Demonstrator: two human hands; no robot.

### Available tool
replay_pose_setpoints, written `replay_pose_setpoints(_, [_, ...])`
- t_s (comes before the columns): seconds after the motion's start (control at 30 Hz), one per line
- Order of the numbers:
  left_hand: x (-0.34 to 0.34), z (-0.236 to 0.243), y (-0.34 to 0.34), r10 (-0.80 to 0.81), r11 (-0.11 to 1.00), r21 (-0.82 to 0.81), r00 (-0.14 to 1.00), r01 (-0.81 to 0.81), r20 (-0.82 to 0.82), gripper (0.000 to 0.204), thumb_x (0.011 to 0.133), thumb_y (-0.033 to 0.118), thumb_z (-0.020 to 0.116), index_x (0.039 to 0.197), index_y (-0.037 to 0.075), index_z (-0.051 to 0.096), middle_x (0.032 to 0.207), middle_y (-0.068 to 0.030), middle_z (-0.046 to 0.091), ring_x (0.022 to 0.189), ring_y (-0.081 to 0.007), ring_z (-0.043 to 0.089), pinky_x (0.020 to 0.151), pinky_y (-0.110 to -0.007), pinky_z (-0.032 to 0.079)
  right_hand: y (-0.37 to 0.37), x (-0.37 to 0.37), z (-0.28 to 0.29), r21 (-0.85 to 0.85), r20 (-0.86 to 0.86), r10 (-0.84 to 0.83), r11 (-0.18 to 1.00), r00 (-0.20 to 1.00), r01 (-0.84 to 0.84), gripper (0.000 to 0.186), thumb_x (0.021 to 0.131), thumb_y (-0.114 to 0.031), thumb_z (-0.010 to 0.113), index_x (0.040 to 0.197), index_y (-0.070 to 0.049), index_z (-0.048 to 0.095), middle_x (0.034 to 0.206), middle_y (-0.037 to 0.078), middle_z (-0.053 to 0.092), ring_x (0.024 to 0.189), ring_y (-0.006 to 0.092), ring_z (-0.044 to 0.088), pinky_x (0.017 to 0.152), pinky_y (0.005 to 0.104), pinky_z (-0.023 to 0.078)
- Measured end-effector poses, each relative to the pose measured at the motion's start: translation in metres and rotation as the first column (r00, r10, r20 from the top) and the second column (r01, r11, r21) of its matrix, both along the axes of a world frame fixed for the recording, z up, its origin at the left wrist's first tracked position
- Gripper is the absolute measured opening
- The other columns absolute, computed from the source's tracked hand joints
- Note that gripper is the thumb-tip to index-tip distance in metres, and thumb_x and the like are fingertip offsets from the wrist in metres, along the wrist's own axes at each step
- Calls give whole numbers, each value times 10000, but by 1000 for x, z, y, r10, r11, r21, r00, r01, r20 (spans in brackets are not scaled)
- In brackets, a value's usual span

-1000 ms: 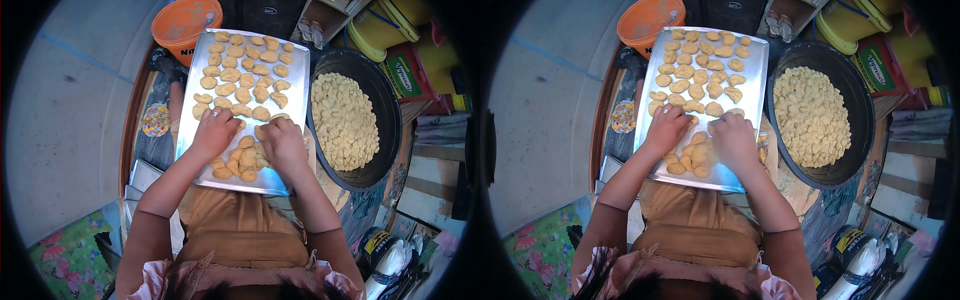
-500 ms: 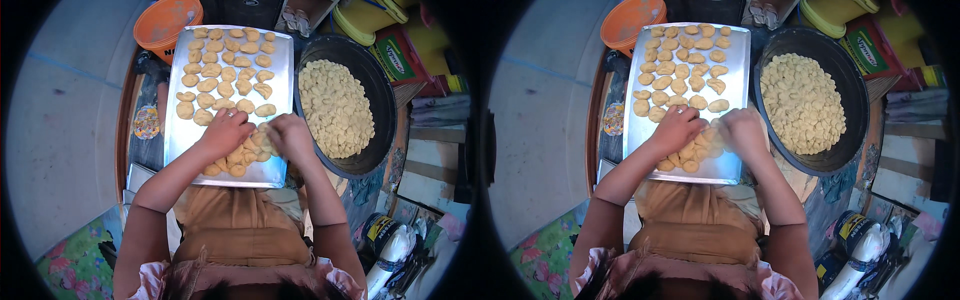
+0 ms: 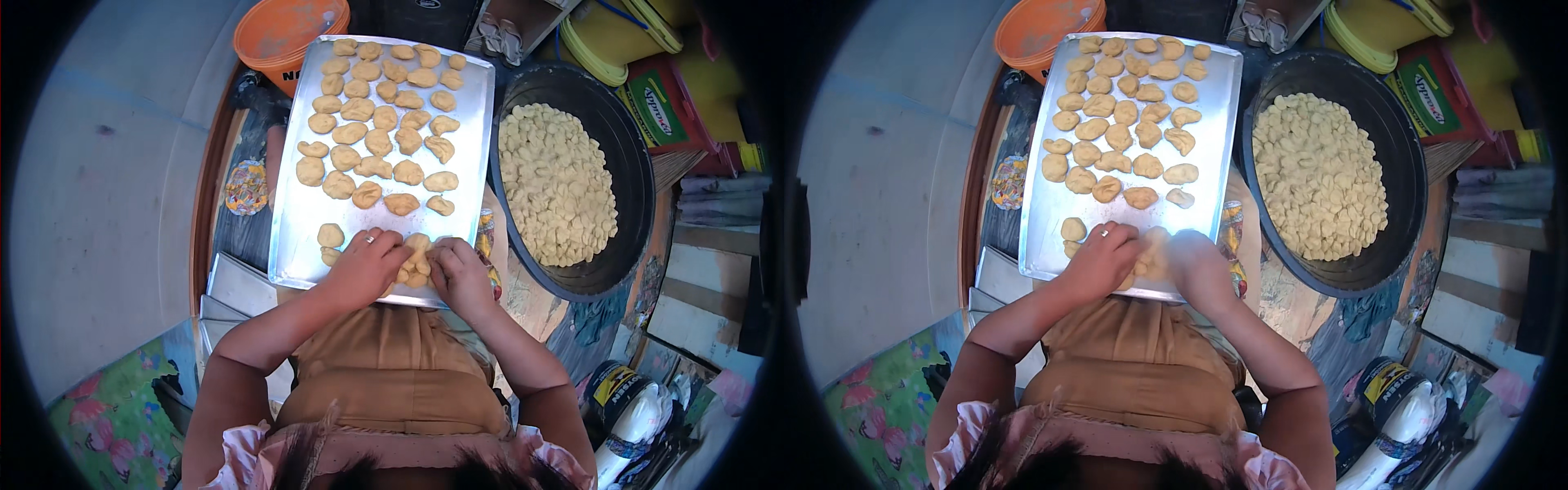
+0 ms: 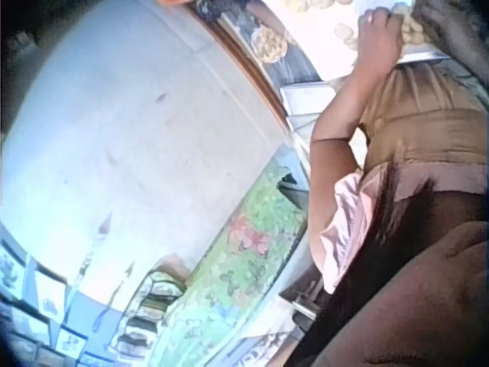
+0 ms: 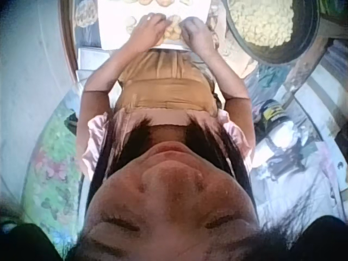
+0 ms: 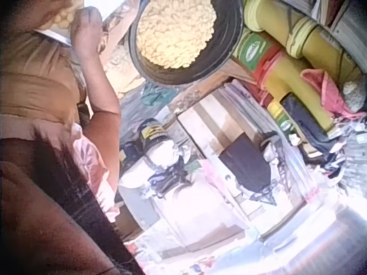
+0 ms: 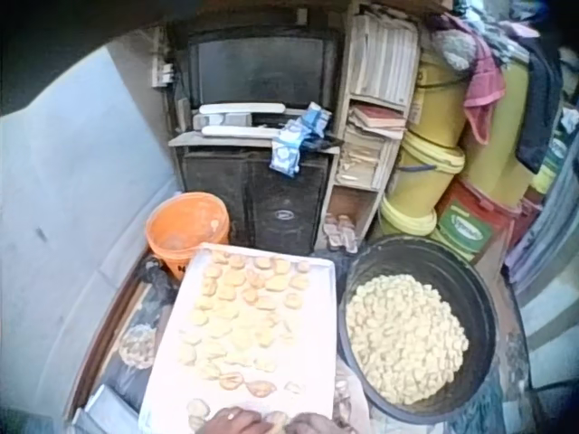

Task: The person mixes pieces of dough in a large basin and then places them individually onto a metal baking tray. The person also wipes a separate metal tray with a cloth.

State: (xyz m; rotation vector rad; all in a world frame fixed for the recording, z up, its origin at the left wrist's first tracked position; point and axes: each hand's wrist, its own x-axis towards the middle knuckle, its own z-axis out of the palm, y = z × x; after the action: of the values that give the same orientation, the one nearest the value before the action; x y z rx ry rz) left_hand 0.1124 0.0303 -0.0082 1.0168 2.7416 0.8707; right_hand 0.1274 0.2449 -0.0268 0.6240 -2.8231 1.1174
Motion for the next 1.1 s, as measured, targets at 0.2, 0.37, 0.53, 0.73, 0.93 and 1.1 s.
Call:
replay_pose_setpoints(0.2, [5,16,-46,245,967,87,967,-239,-64,360,734,25,620,1093,47,622,1067,-104,576,1020,-299,542,892,-431,410,-2,-21,27,-217,67,-94,970,993,107,160,760,30,647,904,-29,611,950,130,623,915,280,631,806,342,505])
replay_pose_setpoints(0.37, [-2,17,-78,374,925,46,925,-377,62,271,776,43,643,1047,41,634,1054,-116,587,1022,-324,554,882,-416,443,-71,-52,41,-283,-51,116,951,992,-126,144,762,-32,660,905,-36,640,939,120,595,889,318,615,768,411,506])
replay_pose_setpoints(0.53, [-18,-1,-96,533,832,141,844,-536,58,189,818,83,675,991,21,632,960,-145,614,915,-360,602,794,-419,485,-126,-58,26,130,-60,229,967,972,-220,241,774,-132,689,1006,-68,668,985,72,593,933,280,569,822,396,445])
replay_pose_setpoints(0.73, [-39,-7,-109,613,782,203,786,-590,-76,225,805,99,695,1016,45,637,1095,-107,618,1021,-328,575,853,-426,453,-126,-35,28,81,130,377,918,917,-389,243,784,-138,665,1013,-60,652,944,101,580,933,297,579,816,416,460])
replay_pose_setpoints(0.93, [-33,-9,-90,308,951,62,901,-304,-306,244,789,174,705,1019,119,649,1119,-22,595,1117,-245,514,962,-430,355,-103,-55,32,-166,224,10,986,975,28,215,790,-176,678,968,-56,661,961,113,617,945,320,607,821,430,490])
replay_pose_setpoints(1.1, [-31,-13,-91,284,948,-76,930,-309,-232,271,778,199,708,1034,140,641,1116,-9,596,1096,-225,513,947,-417,309,-83,-46,33,84,-16,172,982,985,-170,234,775,-221,710,973,-99,682,941,71,622,946,267,592,816,407,451])
